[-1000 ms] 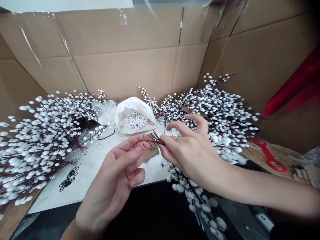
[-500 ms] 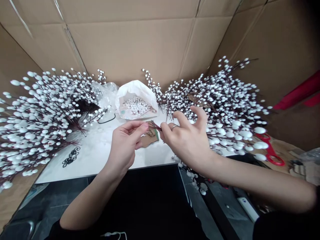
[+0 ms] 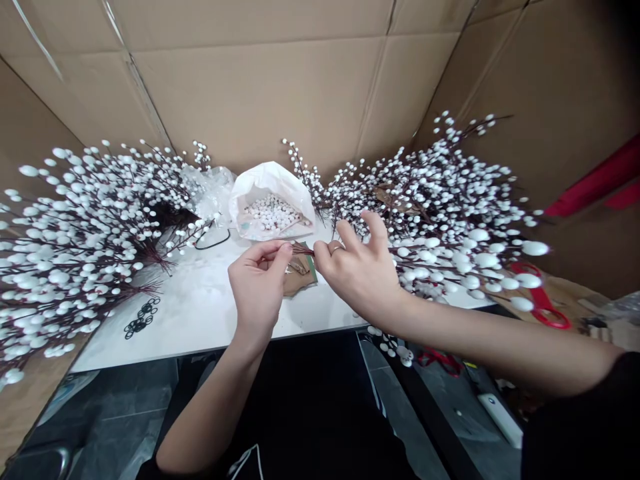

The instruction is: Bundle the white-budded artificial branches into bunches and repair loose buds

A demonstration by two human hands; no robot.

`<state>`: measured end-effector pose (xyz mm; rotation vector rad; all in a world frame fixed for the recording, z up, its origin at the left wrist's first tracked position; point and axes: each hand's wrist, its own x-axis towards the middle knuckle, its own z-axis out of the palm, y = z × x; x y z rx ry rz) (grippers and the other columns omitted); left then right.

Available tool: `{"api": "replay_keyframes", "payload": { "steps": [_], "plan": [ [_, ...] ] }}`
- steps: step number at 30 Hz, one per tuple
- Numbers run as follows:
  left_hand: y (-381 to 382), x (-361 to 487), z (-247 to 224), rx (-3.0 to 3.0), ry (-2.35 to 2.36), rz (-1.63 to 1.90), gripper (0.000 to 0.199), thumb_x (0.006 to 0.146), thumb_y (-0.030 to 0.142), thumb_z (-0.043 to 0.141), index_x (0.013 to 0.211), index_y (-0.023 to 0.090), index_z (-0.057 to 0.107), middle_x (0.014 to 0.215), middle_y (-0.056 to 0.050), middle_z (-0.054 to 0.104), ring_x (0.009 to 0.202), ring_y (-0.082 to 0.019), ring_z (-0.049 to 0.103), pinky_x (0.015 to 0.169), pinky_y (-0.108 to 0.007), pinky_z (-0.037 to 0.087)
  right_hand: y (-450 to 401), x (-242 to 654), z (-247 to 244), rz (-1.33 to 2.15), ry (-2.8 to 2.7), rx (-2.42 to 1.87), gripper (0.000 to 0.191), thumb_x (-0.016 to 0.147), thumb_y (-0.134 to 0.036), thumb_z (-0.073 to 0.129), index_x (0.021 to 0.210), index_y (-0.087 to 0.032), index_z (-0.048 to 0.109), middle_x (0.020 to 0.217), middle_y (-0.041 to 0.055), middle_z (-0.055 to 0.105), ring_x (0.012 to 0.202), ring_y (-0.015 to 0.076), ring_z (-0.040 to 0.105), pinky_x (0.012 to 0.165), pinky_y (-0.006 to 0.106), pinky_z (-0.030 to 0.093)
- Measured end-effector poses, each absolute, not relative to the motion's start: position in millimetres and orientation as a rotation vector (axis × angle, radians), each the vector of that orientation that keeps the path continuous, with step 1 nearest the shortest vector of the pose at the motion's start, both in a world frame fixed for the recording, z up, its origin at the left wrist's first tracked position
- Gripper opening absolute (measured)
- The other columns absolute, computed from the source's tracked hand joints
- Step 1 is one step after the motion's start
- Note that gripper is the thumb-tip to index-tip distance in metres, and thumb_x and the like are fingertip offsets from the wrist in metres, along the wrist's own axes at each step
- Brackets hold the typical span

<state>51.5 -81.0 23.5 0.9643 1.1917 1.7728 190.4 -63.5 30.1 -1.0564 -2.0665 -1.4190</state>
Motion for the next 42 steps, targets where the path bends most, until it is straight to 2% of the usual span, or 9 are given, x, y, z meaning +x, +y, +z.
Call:
{"api": "replay_keyframes", "payload": {
  "steps": [7,12,19,27,36,42],
  "plan": [
    [-87.5,44.3,30.0,0.801,1.117,1.623,0.021,0.061,0.024,0.080,0.072,0.010,0.068,0.063,-0.001,0.064,0.043,-0.002,0.041,0.037,-0.015,0.022,-73.0,194.3,29.7,-1.468,-2.094,-1.035,0.023,0.080,-0.006,0.052,0.064,-0.020,0.060,0.049,-0.0023,0.045,0.081,0.0199,0.053,0.100,0.045,0.029],
    [-92.9,45.2,31.5,0.831,1.101,1.646,0.020,0.062,0.023,0.080,0.072,0.010,0.069,0.062,-0.001,0.064,0.046,-0.004,0.044,0.037,-0.015,0.022,-78.5,193.2,32.2,-1.541,-2.078,-1.011,0.020,0.080,-0.007,0.053,0.066,-0.019,0.061,0.051,-0.0014,0.047,0.083,0.0206,0.053,0.099,0.045,0.029],
    [-95.2,33.8,33.3,0.888,1.072,1.509,0.020,0.062,0.023,0.081,0.072,0.011,0.068,0.066,-0.002,0.063,0.043,-0.001,0.036,0.036,-0.015,0.017,-84.4,191.3,37.0,-1.564,-2.147,-0.954,0.018,0.080,-0.010,0.053,0.067,-0.018,0.063,0.052,0.0004,0.051,0.083,0.0216,0.055,0.096,0.042,0.030],
    [-100.1,23.4,36.5,0.925,1.054,1.353,0.017,0.064,0.022,0.079,0.068,0.010,0.068,0.066,-0.002,0.058,0.043,0.001,0.029,0.038,-0.015,0.015,-89.9,192.3,38.5,-1.582,-2.227,-0.894,0.024,0.081,-0.007,0.047,0.066,-0.019,0.063,0.053,0.0013,0.054,0.080,0.0221,0.058,0.090,0.040,0.035],
    [-99.8,17.4,42.9,0.968,1.057,1.237,0.019,0.063,0.023,0.079,0.068,0.010,0.067,0.061,-0.001,0.057,0.042,0.001,0.027,0.039,-0.015,0.013,-92.9,194.4,40.1,-1.657,-2.217,-0.830,0.021,0.079,-0.007,0.046,0.069,-0.016,0.063,0.058,0.0040,0.059,0.083,0.0219,0.060,0.089,0.038,0.038],
    [-111.0,19.7,47.0,0.930,1.043,1.304,0.021,0.066,0.026,0.078,0.069,0.011,0.065,0.062,0.000,0.054,0.041,0.001,0.025,0.040,-0.017,0.011,-97.8,195.5,45.1,-1.697,-2.151,-0.830,0.021,0.082,-0.008,0.047,0.076,-0.016,0.065,0.064,0.0040,0.063,0.085,0.0208,0.060,0.089,0.036,0.036]
  ]
}}
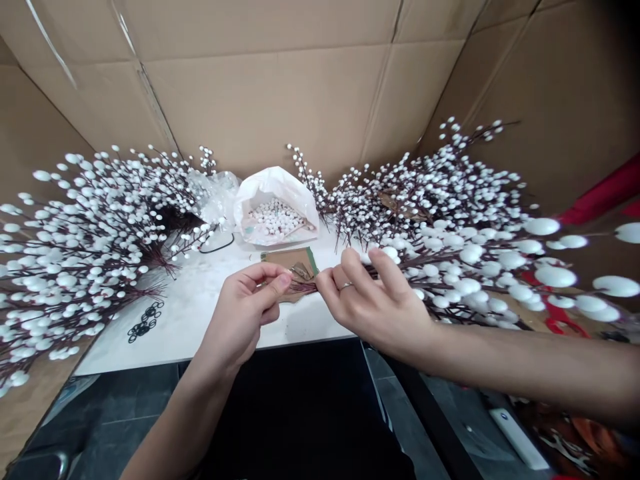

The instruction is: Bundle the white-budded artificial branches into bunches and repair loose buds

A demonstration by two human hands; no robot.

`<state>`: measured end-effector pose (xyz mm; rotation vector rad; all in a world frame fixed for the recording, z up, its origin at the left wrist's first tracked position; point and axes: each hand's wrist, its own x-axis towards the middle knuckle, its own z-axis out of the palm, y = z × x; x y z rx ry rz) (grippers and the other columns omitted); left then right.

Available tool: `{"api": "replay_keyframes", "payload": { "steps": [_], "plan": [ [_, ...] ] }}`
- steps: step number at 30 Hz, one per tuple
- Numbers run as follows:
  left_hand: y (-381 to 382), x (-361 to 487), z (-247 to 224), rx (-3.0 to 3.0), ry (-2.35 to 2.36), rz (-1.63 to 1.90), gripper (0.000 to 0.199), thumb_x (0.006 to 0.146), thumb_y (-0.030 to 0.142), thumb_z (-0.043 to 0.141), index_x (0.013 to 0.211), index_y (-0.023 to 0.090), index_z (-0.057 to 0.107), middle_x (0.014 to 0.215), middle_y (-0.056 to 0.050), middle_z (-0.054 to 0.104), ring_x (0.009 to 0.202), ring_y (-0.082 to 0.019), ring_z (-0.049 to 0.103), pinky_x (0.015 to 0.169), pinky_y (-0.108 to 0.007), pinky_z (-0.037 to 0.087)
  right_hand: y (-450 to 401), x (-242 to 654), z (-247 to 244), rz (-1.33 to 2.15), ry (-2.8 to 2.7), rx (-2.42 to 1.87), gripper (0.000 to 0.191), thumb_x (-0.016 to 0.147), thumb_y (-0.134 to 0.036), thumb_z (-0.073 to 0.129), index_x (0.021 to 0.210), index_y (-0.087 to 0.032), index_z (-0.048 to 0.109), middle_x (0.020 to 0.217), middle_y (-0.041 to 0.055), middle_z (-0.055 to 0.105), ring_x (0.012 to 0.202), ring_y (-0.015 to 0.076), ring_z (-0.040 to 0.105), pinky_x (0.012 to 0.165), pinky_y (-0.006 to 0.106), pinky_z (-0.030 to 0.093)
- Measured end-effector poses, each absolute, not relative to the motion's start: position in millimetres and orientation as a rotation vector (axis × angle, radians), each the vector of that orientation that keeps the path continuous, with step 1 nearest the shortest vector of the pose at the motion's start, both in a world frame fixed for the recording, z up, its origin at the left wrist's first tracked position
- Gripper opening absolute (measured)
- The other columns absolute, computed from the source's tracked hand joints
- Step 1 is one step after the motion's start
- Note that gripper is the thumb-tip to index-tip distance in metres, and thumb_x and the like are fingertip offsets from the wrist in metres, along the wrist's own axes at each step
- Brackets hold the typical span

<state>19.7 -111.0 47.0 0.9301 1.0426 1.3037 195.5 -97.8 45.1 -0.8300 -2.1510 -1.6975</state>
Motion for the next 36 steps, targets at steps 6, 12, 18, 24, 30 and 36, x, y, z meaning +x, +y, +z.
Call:
{"api": "replay_keyframes", "payload": {
  "steps": [6,12,18,24,30,36],
  "plan": [
    [-107.5,22.8,54.5,0.913,1.033,1.338,0.026,0.066,0.030,0.079,0.069,0.011,0.062,0.063,0.002,0.049,0.041,0.002,0.023,0.041,-0.018,0.010,-92.9,197.5,54.1,-1.838,-2.078,-0.814,0.017,0.083,-0.012,0.048,0.080,-0.015,0.064,0.073,0.0053,0.067,0.083,0.0196,0.059,0.090,0.034,0.035],
    [-113.9,29.6,65.3,0.838,0.974,1.397,0.025,0.071,0.031,0.076,0.073,0.013,0.059,0.064,0.004,0.046,0.042,0.002,0.021,0.039,-0.016,0.012,-91.2,200.5,69.7,-1.931,-1.952,-0.775,0.008,0.079,-0.014,0.055,0.081,-0.017,0.061,0.072,0.0026,0.068,0.084,0.0185,0.058,0.094,0.036,0.032],
    [-129.2,35.1,69.9,0.719,0.928,1.463,0.027,0.069,0.035,0.078,0.073,0.015,0.059,0.052,0.009,0.037,0.039,0.001,0.019,0.036,-0.013,0.015,-96.6,199.7,74.7,-1.894,-1.857,-0.797,0.011,0.076,-0.011,0.057,0.081,-0.021,0.058,0.073,-0.0010,0.067,0.084,0.0154,0.056,0.095,0.032,0.031],
    [-129.0,31.6,69.8,0.759,0.958,1.430,0.025,0.071,0.036,0.076,0.074,0.016,0.060,0.055,0.007,0.040,0.040,0.001,0.018,0.036,-0.015,0.013,-99.3,200.0,75.4,-1.959,-1.876,-0.718,0.006,0.076,-0.015,0.056,0.079,-0.020,0.057,0.074,0.0023,0.065,0.082,0.0177,0.054,0.094,0.033,0.032],
    [-131.3,30.2,62.4,0.964,1.034,1.516,0.022,0.074,0.038,0.072,0.074,0.018,0.062,0.059,0.003,0.048,0.042,-0.002,0.022,0.038,-0.019,0.013,-105.1,197.5,80.7,-1.993,-1.944,-0.768,0.008,0.073,-0.016,0.052,0.075,-0.019,0.059,0.071,0.0036,0.061,0.079,0.0204,0.051,0.096,0.036,0.032],
    [-136.6,30.7,67.2,1.144,1.135,1.545,0.021,0.075,0.038,0.071,0.070,0.019,0.063,0.054,0.003,0.050,0.042,-0.004,0.029,0.039,-0.019,0.020,-111.0,197.0,82.5,-1.928,-1.993,-0.810,0.017,0.074,-0.011,0.046,0.077,-0.017,0.061,0.072,0.0067,0.062,0.080,0.0223,0.052,0.097,0.038,0.031]
  ]
}}
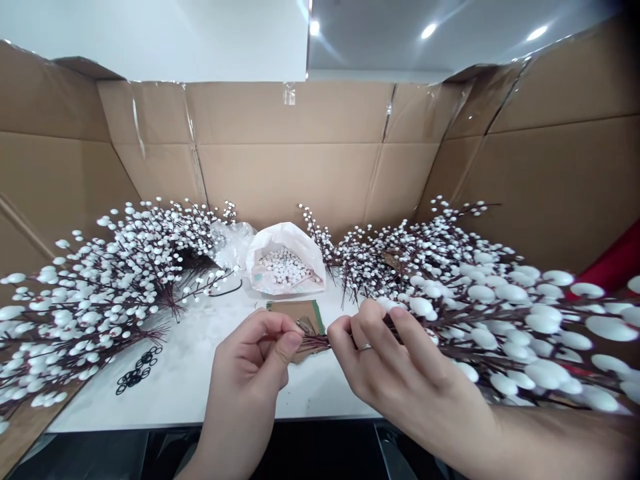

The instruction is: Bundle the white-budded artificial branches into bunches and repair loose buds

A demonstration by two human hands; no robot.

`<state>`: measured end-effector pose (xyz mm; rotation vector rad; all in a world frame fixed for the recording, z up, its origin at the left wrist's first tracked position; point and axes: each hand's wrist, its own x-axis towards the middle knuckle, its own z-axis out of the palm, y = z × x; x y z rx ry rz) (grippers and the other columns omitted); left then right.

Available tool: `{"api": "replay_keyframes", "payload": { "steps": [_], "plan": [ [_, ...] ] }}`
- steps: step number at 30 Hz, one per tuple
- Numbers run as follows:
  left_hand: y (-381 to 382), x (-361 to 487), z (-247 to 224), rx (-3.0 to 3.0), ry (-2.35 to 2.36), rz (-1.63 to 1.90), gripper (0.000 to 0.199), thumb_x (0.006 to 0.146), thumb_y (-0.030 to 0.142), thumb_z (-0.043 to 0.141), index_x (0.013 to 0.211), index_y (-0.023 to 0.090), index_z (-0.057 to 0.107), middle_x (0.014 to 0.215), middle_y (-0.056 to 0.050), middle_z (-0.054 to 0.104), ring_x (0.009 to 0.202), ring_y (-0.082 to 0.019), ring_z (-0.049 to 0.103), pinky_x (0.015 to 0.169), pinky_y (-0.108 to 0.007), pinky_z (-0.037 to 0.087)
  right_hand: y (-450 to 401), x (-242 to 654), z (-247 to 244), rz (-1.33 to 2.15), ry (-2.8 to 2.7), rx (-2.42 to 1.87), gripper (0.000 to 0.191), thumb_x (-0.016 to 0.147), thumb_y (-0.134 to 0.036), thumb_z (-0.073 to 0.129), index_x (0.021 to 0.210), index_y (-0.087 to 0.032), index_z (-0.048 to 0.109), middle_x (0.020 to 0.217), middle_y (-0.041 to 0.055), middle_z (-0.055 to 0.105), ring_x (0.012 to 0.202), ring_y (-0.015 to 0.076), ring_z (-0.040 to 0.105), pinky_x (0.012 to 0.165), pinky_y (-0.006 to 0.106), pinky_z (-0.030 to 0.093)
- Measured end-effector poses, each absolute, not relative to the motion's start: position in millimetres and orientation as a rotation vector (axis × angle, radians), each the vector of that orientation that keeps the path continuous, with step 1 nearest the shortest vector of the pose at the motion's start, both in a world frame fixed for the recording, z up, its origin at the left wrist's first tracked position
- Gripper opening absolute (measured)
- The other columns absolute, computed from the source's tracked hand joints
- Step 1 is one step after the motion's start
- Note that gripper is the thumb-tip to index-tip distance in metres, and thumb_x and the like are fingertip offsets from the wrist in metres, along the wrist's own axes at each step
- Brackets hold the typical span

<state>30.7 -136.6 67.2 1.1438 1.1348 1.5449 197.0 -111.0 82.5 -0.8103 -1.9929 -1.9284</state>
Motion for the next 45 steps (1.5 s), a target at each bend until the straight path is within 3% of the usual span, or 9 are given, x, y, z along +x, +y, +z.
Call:
{"api": "replay_keyframes", "payload": {
  "steps": [10,15,26,30,36,45],
  "plan": [
    [-146.9,30.0,67.6,1.367,1.216,1.634,0.015,0.080,0.032,0.066,0.069,0.022,0.065,0.064,0.001,0.054,0.043,-0.007,0.038,0.038,-0.021,0.027,-119.0,202.6,83.9,-1.763,-2.137,-0.837,0.016,0.077,-0.017,0.047,0.084,-0.018,0.061,0.076,0.0094,0.065,0.089,0.0250,0.053,0.096,0.039,0.029],
    [-150.5,37.8,57.2,1.680,1.394,1.918,0.009,0.081,0.019,0.063,0.075,0.026,0.064,0.069,0.002,0.059,0.055,-0.011,0.051,0.049,-0.022,0.039,-120.6,199.3,82.9,-1.747,-2.129,-0.870,0.014,0.077,-0.018,0.048,0.082,-0.016,0.061,0.077,0.0108,0.065,0.089,0.0253,0.053,0.097,0.040,0.028],
    [-147.6,37.6,44.7,2.078,1.410,2.122,0.037,0.071,-0.002,0.062,0.089,0.030,0.066,0.078,0.001,0.070,0.070,-0.018,0.065,0.068,-0.028,0.050,-117.8,195.0,85.3,-1.796,-2.057,-0.890,0.018,0.077,-0.014,0.044,0.080,-0.016,0.062,0.074,0.0097,0.065,0.086,0.0245,0.055,0.096,0.039,0.030],
    [-144.3,34.7,45.3,2.140,1.417,2.163,0.034,0.074,-0.003,0.058,0.091,0.027,0.062,0.080,0.001,0.068,0.073,-0.017,0.065,0.070,-0.027,0.051,-118.9,198.5,86.4,-1.696,-2.110,-0.889,0.016,0.077,-0.012,0.046,0.078,-0.017,0.061,0.070,0.0079,0.063,0.087,0.0239,0.054,0.094,0.039,0.031],
    [-136.6,32.5,48.9,2.389,1.402,2.231,0.018,0.080,0.001,0.053,0.087,0.018,0.056,0.075,0.002,0.061,0.067,-0.011,0.061,0.062,-0.022,0.049,-119.9,201.3,86.3,-1.541,-2.167,-0.945,0.022,0.080,-0.007,0.045,0.070,-0.020,0.059,0.060,0.0051,0.056,0.085,0.0241,0.053,0.097,0.042,0.027],
    [-136.6,40.8,48.3,2.301,1.583,2.410,0.012,0.084,0.008,0.056,0.088,0.019,0.057,0.073,0.001,0.063,0.065,-0.011,0.062,0.058,-0.022,0.048,-120.1,191.5,87.8,-1.420,-2.164,-0.984,0.030,0.082,-0.001,0.039,0.070,-0.020,0.059,0.057,0.0054,0.053,0.082,0.0238,0.052,0.096,0.041,0.027]
  ]
}}
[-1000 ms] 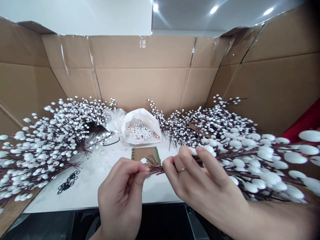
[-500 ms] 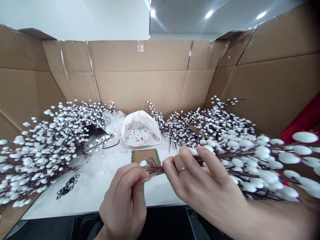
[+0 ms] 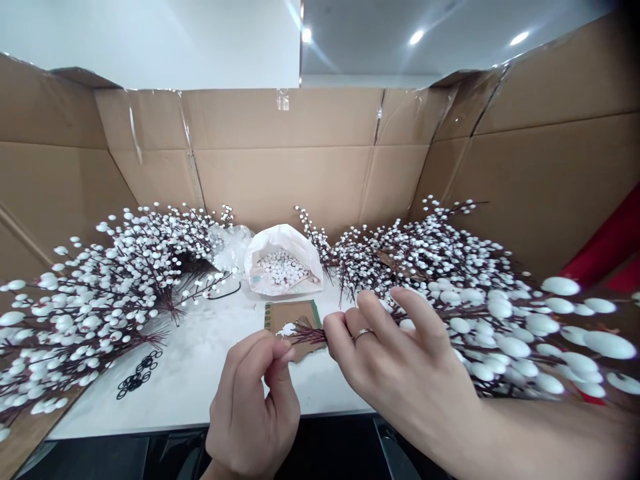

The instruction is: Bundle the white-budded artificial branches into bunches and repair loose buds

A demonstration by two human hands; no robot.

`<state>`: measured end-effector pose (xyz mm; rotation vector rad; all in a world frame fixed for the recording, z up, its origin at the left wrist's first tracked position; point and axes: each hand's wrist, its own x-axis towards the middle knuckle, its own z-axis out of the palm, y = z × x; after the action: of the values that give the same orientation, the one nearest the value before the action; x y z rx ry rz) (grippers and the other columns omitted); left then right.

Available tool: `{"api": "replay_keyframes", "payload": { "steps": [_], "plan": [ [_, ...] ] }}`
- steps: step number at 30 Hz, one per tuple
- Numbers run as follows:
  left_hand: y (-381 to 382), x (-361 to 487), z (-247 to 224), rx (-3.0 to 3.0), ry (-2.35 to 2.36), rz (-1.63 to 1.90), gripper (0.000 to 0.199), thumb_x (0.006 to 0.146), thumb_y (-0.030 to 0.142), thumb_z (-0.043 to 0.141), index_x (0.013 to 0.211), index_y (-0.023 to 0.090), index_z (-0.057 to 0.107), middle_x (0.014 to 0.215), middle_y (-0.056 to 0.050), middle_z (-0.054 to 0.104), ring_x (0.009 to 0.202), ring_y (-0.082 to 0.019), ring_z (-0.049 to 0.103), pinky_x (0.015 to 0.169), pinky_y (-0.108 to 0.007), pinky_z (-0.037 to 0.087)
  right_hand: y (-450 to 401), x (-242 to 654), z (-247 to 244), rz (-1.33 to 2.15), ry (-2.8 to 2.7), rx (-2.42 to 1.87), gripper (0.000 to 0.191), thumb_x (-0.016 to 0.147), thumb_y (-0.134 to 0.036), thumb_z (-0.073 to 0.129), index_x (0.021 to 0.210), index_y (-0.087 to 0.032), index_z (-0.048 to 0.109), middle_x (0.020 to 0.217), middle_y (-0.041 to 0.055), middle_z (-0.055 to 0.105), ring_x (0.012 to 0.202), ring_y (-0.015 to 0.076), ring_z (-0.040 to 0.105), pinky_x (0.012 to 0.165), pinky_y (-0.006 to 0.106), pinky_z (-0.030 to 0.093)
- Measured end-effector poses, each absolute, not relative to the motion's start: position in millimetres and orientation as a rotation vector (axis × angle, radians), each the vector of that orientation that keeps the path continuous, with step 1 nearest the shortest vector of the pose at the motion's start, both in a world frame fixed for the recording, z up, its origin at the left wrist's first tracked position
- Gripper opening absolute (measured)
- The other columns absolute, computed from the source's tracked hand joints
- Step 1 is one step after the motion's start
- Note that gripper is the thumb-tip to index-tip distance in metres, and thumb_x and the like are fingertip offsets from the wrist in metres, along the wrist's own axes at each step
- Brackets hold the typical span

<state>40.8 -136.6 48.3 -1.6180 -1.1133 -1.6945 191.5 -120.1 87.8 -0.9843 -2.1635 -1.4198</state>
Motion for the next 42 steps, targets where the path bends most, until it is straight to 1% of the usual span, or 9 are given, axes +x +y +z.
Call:
{"api": "replay_keyframes", "payload": {
  "steps": [3,9,16,20,25,29,36,39,42],
  "plan": [
    [-135.0,42.3,48.2,-1.549,-1.123,-1.706,0.011,0.084,0.009,0.056,0.087,0.020,0.058,0.072,0.001,0.063,0.063,-0.012,0.061,0.056,-0.023,0.047,-117.5,188.4,88.3,-1.350,-2.155,-0.963,0.030,0.082,0.000,0.041,0.068,-0.022,0.056,0.056,0.0040,0.052,0.082,0.0231,0.051,0.095,0.039,0.028],
    [-133.7,43.0,50.4,-1.525,-1.143,-1.716,0.011,0.083,0.008,0.056,0.086,0.019,0.057,0.071,0.000,0.062,0.062,-0.013,0.060,0.053,-0.024,0.046,-113.3,181.5,86.6,-1.453,-2.104,-1.010,0.028,0.083,-0.002,0.041,0.066,-0.022,0.053,0.055,0.0027,0.051,0.075,0.0210,0.051,0.092,0.042,0.031],
    [-133.4,55.9,46.7,-1.523,-1.206,-1.740,0.015,0.084,0.005,0.053,0.085,0.020,0.055,0.070,0.000,0.059,0.062,-0.012,0.059,0.050,-0.023,0.043,-108.8,168.1,82.1,-1.429,-2.108,-1.051,0.024,0.084,-0.006,0.044,0.069,-0.023,0.052,0.060,0.0040,0.056,0.083,0.0229,0.052,0.091,0.039,0.031],
    [-129.2,56.7,41.9,-1.531,-1.211,-1.709,0.012,0.085,0.006,0.054,0.085,0.018,0.055,0.072,0.000,0.059,0.066,-0.011,0.059,0.055,-0.022,0.045,-104.7,166.8,89.3,-1.415,-2.081,-1.085,0.025,0.081,-0.003,0.045,0.066,-0.022,0.052,0.054,0.0017,0.050,0.070,0.0204,0.049,0.091,0.041,0.028],
    [-121.9,48.4,36.3,-1.572,-1.160,-1.608,0.012,0.084,0.005,0.054,0.088,0.016,0.056,0.075,-0.001,0.061,0.070,-0.011,0.061,0.059,-0.022,0.046,-100.8,174.9,95.1,-1.141,-2.190,-1.054,0.026,0.084,-0.005,0.047,0.065,-0.023,0.051,0.048,-0.0002,0.047,0.072,0.0216,0.050,0.092,0.045,0.025],
    [-118.8,46.4,38.2,-1.607,-1.111,-1.544,0.010,0.085,0.006,0.055,0.091,0.014,0.057,0.078,-0.002,0.063,0.074,-0.011,0.062,0.064,-0.020,0.047,-97.3,180.7,98.7,-0.923,-2.256,-1.024,0.025,0.091,-0.016,0.044,0.068,-0.021,0.053,0.048,0.0004,0.049,0.074,0.0230,0.051,0.087,0.046,0.024],
    [-117.6,45.4,46.7,-1.705,-1.089,-1.499,0.011,0.086,0.008,0.055,0.094,0.015,0.057,0.081,-0.004,0.065,0.077,-0.013,0.063,0.068,-0.020,0.049,-98.9,187.3,111.6,-0.009,-2.472,-0.977,0.039,0.100,-0.028,0.027,0.069,-0.019,0.050,0.064,-0.0003,0.056,0.072,0.0159,0.048,0.084,0.039,0.026],
    [-116.9,44.3,48.6,-1.748,-1.079,-1.518,0.011,0.086,0.008,0.056,0.094,0.015,0.056,0.082,-0.004,0.064,0.079,-0.013,0.063,0.070,-0.020,0.048,-95.4,187.7,111.2,0.312,-2.464,-0.934,0.041,0.102,-0.033,0.025,0.073,-0.019,0.051,0.070,-0.0014,0.059,0.074,0.0144,0.049,0.084,0.036,0.026],
    [-116.2,43.0,49.8,-1.786,-1.069,-1.572,0.011,0.085,0.006,0.055,0.092,0.015,0.056,0.082,-0.004,0.064,0.080,-0.012,0.062,0.072,-0.020,0.048,-89.7,186.1,107.8,0.516,-2.422,-0.868,0.038,0.101,-0.034,0.028,0.076,-0.019,0.052,0.073,-0.0025,0.062,0.075,0.0135,0.051,0.085,0.035,0.027]
  ]
}}
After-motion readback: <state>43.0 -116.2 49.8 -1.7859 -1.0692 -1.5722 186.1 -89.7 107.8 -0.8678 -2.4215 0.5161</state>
